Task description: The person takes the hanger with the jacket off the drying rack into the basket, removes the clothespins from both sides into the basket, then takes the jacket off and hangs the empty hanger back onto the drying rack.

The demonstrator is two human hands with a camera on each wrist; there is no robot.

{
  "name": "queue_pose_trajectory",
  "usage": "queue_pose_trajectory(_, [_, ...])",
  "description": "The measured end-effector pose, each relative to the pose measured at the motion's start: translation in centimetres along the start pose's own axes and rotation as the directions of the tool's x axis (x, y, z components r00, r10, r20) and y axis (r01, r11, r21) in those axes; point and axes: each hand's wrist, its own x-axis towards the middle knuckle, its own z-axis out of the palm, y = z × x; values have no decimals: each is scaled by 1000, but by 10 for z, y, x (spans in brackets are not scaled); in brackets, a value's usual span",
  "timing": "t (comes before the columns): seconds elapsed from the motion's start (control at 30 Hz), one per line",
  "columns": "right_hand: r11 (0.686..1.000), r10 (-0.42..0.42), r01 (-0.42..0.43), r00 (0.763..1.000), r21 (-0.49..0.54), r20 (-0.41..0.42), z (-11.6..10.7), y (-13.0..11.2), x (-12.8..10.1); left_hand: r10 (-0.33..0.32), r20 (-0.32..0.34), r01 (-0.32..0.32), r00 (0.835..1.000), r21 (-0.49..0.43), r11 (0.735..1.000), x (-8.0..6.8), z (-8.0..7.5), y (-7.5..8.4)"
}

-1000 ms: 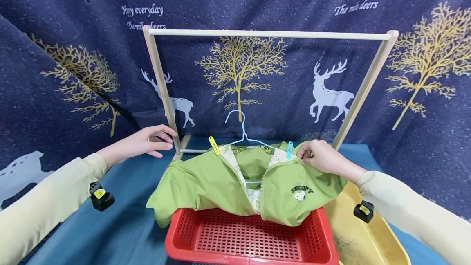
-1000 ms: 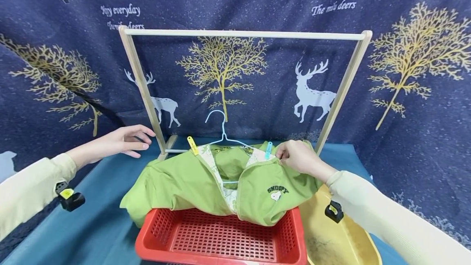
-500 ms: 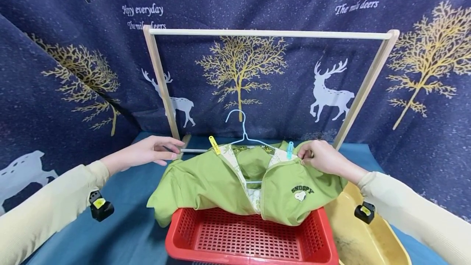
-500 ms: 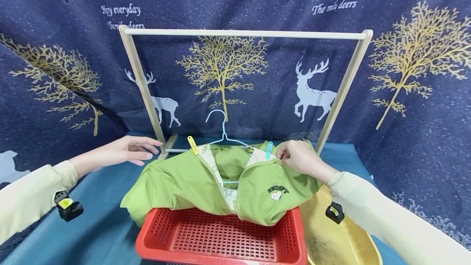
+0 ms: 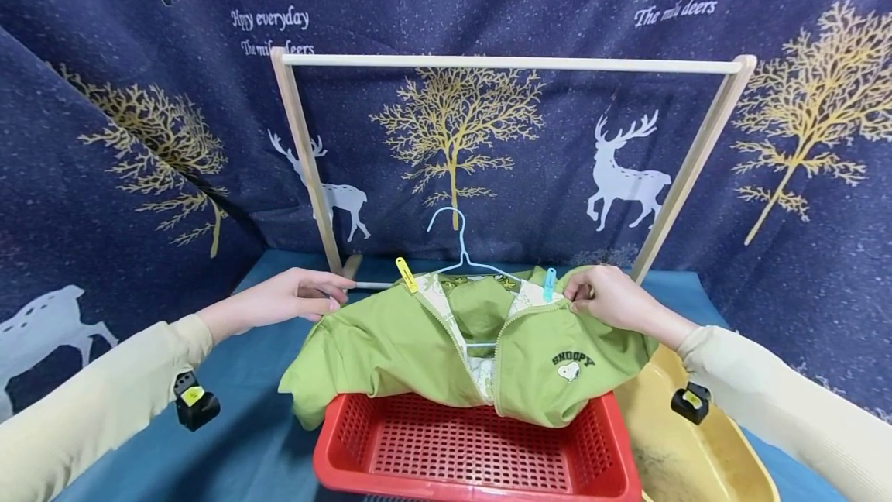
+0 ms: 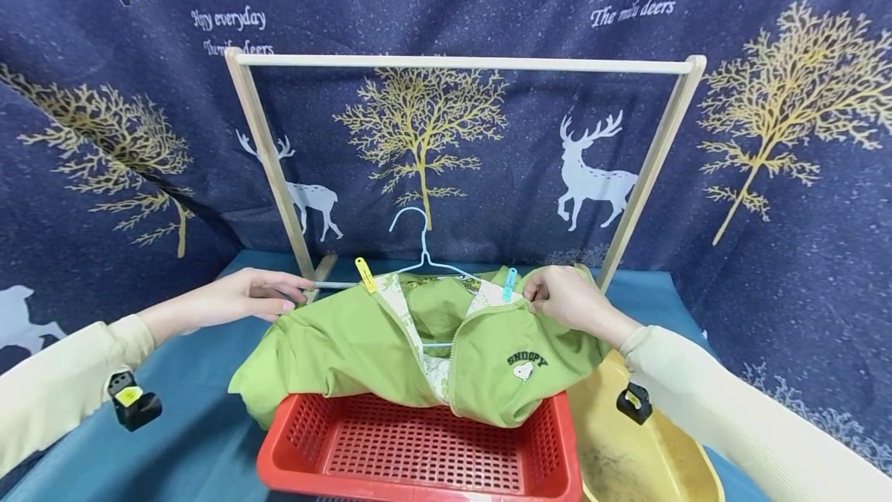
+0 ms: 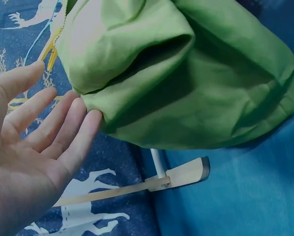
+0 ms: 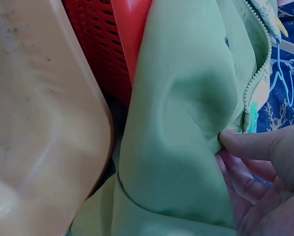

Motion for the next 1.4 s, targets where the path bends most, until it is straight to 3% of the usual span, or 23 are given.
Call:
queue_pose_trajectory(0.37, [1000, -9, 9, 1000, 2, 0, 0, 2, -1, 73, -49, -67, 996, 116, 991, 6, 9, -5])
queue_pose_trajectory(0.8, [999, -29, 29, 1000, 34, -8, 2, 0, -2, 23, -107, -8, 994, 138, 990, 11, 18, -2])
queue_pose_trajectory(1.4, [999, -28, 29, 1000, 41, -11, 1, -3, -6, 34, -83, -25, 996, 115, 993, 25, 13, -15])
